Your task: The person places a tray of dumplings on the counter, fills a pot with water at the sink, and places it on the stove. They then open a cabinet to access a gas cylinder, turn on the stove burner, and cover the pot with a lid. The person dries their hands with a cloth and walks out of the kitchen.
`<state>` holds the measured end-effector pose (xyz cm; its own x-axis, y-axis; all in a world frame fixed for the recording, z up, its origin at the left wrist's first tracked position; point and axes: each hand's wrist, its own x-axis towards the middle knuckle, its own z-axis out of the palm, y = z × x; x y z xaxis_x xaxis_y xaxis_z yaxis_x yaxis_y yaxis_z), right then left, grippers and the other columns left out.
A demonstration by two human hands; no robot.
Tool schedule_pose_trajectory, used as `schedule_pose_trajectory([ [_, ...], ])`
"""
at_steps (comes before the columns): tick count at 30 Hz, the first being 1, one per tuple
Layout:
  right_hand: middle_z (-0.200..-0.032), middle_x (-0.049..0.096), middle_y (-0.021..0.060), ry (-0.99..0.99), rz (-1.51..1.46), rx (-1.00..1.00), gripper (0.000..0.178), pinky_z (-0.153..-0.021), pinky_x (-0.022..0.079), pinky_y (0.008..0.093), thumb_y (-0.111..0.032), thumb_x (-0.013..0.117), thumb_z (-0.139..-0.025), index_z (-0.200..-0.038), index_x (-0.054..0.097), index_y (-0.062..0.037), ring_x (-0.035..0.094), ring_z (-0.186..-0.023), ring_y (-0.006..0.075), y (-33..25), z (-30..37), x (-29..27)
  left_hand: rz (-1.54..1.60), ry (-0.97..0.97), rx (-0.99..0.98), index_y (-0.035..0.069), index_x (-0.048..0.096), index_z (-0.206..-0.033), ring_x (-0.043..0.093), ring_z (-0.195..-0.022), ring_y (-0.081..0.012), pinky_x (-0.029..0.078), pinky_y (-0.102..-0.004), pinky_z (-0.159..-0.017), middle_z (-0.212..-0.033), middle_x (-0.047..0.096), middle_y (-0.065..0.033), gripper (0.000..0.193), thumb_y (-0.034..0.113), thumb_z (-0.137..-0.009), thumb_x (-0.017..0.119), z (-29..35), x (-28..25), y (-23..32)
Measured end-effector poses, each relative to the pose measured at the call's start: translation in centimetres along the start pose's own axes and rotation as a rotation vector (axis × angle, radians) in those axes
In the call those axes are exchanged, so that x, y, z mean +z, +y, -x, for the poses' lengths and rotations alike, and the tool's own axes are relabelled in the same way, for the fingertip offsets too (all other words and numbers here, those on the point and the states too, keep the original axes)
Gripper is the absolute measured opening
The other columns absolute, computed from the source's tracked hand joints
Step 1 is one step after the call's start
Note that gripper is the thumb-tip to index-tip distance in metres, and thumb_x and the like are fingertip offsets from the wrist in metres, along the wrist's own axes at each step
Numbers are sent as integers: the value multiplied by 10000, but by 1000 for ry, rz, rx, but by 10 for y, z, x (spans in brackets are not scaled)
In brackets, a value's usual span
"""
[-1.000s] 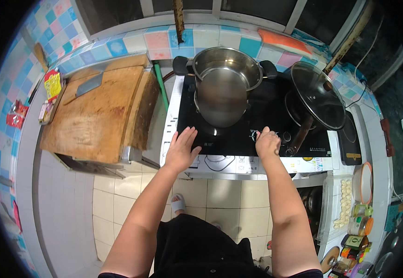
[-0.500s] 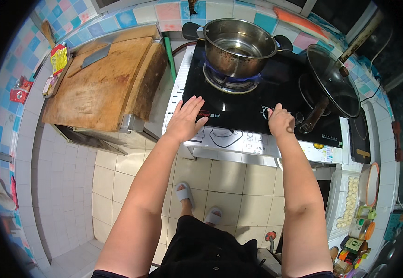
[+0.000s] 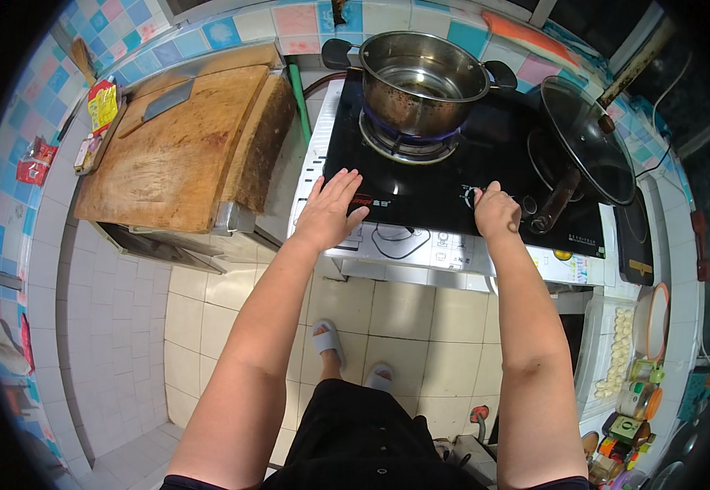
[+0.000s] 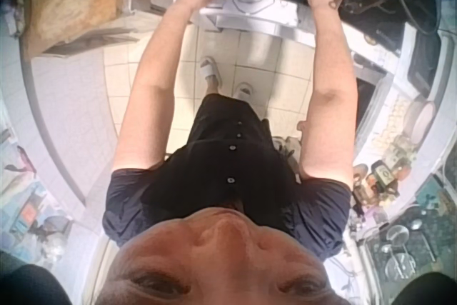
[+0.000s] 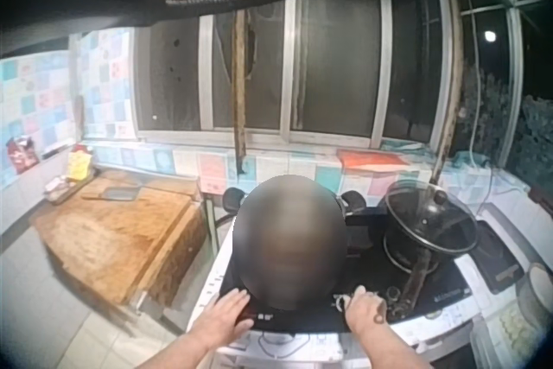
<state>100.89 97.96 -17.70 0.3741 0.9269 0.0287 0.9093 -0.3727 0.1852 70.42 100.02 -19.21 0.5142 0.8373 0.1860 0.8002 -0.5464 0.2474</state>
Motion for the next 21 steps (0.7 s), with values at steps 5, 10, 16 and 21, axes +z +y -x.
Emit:
schedule_pose_trajectory([
  [5, -873, 640, 164, -14, -47, 23, 392, -704, 517, 371, -421, 384, -926, -939, 492, -44, 640, -829, 289, 0, 0, -2, 6, 0, 9, 86, 321, -1361, 234, -1339, -194, 160, -398, -1104, -1427, 302, -46, 578, 338, -880, 519, 0, -1, 1],
  [10, -897, 641, 171, -56, -86, 48, 392, -732, 510, 379, -416, 392, -924, -956, 495, -39, 635, -860, 299, -1, 1, -7, 13, -5, 2, 85, 321, -1362, 233, -1340, -193, 157, -396, -1105, -1428, 300, -45, 579, 336, -880, 521, 0, -2, 1],
  [16, -904, 641, 171, -64, -96, 65, 394, -737, 509, 381, -419, 390, -924, -956, 496, -41, 633, -870, 302, -2, 1, -8, 12, -12, 4, 85, 320, -1363, 230, -1341, -192, 155, -396, -1105, -1432, 294, -43, 579, 335, -880, 520, -1, 0, 1],
  [21, -879, 650, 146, -47, -86, 84, 377, -708, 511, 357, -416, 406, -919, -926, 511, -54, 644, -840, 265, -4, 1, -7, 17, -12, 3, 89, 316, -1365, 229, -1342, -191, 156, -396, -1106, -1433, 292, -41, 581, 338, -881, 519, -1, 0, 0],
])
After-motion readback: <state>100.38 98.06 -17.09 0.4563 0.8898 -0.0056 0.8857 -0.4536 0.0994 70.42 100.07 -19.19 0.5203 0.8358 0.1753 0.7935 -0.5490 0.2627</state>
